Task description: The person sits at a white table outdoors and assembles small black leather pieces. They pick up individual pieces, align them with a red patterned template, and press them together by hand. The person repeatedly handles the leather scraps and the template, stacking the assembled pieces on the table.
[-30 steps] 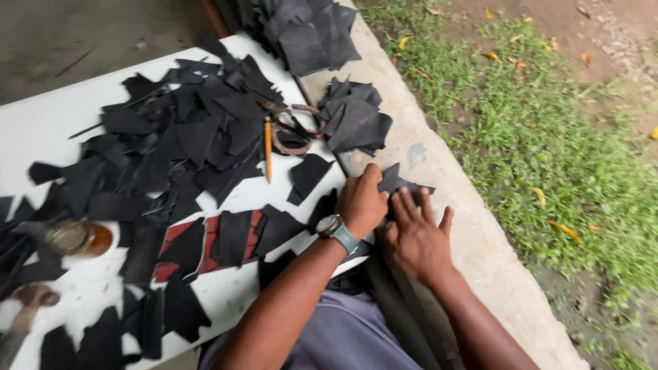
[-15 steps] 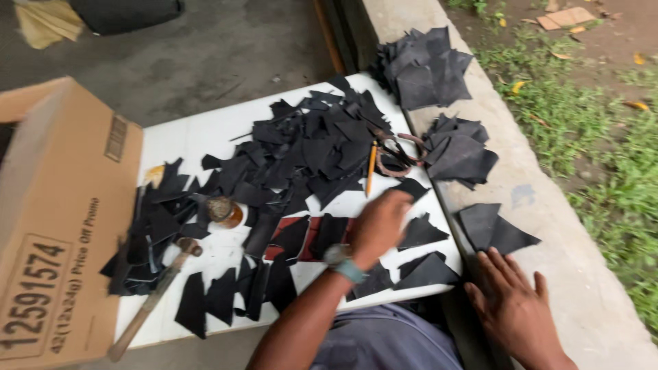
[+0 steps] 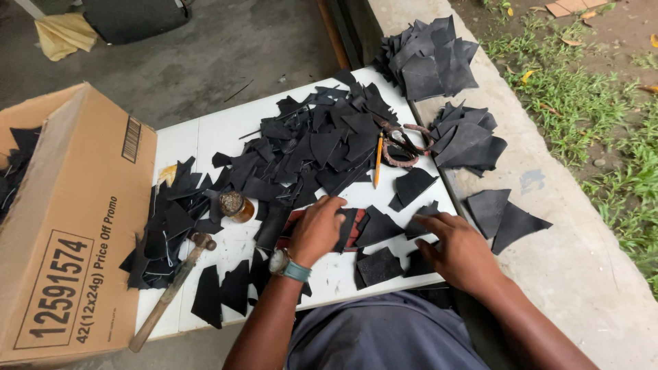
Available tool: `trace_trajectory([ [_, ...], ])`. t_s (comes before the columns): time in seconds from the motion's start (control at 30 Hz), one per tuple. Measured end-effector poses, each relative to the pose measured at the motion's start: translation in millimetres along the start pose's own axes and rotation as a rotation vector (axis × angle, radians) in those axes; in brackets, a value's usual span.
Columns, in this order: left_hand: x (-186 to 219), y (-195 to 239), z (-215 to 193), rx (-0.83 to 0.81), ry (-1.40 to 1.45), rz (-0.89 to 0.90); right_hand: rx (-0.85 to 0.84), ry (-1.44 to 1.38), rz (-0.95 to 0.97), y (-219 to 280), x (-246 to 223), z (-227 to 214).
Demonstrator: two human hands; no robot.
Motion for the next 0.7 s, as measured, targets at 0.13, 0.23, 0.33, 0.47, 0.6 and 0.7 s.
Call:
trace_trajectory([
  [0.13, -20.8, 0.2, -29.3, 0.003, 0.055, -0.078, 0.001, -0.102, -0.138, -23.1, -11.7, -9.7],
  [0.23, -27.0, 7.0, -37.7, -0.018, 0.117, -0.134, -0.027, -0.200, -0.034, -29.3, -9.0, -21.7],
  [0.33, -32.3, 13.3, -28.9, -0.019, 0.123, -0.129, -0.049, -0.176, 0.052, -24.0, -3.0, -19.6],
  [0.47, -42.7, 8.1, -26.0, 0.037, 0.019, 0.015, -0.117, -0.136, 0.068, -26.9, 5.2, -9.9],
  [0.6, -75.0, 10.3, -51.0, 0.096, 0.008, -0.152, -0.209, -0.095, 0.034, -51.2, 2.7, -1.8],
  [0.7, -88.1, 15.5, -52.3, -0.008, -0.159, -0.284, -0.307, -0.158, 0.055, -70.3, -5.3, 4.6],
])
Point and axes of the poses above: each hand's wrist, its own y-axis away from the middle knuckle, its own z-axis out of the palm, x = y × z, the point moved 3 cm from there along -y, towards the middle knuckle, and after that the axes turned 9 degrees about -x, right-handed, at the moved point
